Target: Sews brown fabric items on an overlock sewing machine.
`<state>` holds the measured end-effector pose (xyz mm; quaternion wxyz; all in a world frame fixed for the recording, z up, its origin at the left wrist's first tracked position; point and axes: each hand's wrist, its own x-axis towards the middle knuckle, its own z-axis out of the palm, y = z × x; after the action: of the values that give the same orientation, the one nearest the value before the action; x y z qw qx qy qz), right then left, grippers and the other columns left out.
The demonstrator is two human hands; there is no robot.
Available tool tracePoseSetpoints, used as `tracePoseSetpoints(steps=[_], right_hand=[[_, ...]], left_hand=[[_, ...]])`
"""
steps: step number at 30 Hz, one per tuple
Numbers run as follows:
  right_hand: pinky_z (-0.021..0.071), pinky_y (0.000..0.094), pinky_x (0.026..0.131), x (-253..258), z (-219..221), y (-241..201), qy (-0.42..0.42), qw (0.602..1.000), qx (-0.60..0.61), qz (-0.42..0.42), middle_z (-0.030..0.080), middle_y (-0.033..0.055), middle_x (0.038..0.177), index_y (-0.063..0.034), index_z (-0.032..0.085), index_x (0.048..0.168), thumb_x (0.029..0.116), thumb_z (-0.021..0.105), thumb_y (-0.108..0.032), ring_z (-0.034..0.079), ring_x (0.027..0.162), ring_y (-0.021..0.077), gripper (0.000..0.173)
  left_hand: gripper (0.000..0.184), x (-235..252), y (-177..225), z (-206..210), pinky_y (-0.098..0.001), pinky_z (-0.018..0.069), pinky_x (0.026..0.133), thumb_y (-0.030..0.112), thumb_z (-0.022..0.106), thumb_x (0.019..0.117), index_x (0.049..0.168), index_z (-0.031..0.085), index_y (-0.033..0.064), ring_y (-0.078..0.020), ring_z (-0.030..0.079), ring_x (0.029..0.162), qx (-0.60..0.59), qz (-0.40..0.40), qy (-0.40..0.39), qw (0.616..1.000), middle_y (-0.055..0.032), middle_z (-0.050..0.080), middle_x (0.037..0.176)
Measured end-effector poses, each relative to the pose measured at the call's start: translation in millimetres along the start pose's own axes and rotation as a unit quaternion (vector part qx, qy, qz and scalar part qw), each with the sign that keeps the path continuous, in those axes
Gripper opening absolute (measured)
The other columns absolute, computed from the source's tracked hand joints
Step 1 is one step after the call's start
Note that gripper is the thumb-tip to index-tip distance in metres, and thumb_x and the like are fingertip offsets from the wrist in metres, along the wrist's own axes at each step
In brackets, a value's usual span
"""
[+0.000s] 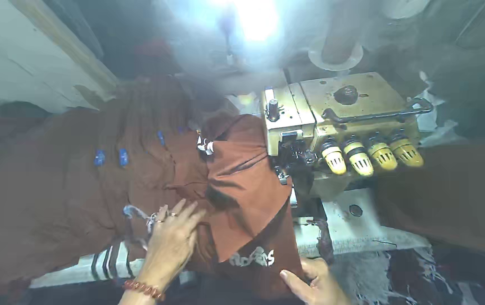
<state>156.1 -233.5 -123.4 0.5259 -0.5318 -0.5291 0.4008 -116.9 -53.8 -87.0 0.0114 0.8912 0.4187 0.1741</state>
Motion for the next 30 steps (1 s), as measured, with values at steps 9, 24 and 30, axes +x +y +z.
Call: tracePoseSetpoints(steps=[9,24,30], right_hand=[[0.0577,0.0241,0.067,-13.7,-6.7,4.0,-0.032,0.999,-0.015,0.027,0.073,0.0143,0.075,0.0081,0.072,0.086,0.0914,0.068,-0.004,0.071,0.069,0.0074,0.015],[0.0541,0.015,0.063,30.6,-18.5,-26.8,0.07,0.994,0.074,0.033,0.071,-0.001,0.073,0.0046,0.072,0.09,0.0888,0.068,0.003,0.063,0.066,-0.0054,0.005],[0.0526,0.0135,0.062,46.9,-23.4,-31.1,0.097,0.992,0.076,-0.002,0.069,-0.0033,0.07,0.0013,0.07,0.086,0.0883,0.067,0.003,0.061,0.065,-0.0063,0.004]], left_hand=[[0.044,28.2,132.2,-3.3,-0.0363,0.0351,0.103,0.056,0.065,0.0918,0.117,0.062,0.0197,-0.0157,0.056,0.112,-0.098,0.02,0.236,0.967,-0.001,0.065,0.114],[0.02,60.8,117.6,-67.0,-0.0429,0.0313,0.099,0.02,0.058,0.0994,0.089,0.073,0.0121,-0.0229,0.058,0.082,-0.164,0.148,-0.02,0.975,-0.0076,0.065,0.076],[0.015,79.7,144.4,-34.2,-0.0416,0.0341,0.089,0.015,0.061,0.0937,0.081,0.068,0.0146,-0.0226,0.054,0.073,-0.097,0.159,-0.007,0.983,-0.0034,0.057,0.068]])
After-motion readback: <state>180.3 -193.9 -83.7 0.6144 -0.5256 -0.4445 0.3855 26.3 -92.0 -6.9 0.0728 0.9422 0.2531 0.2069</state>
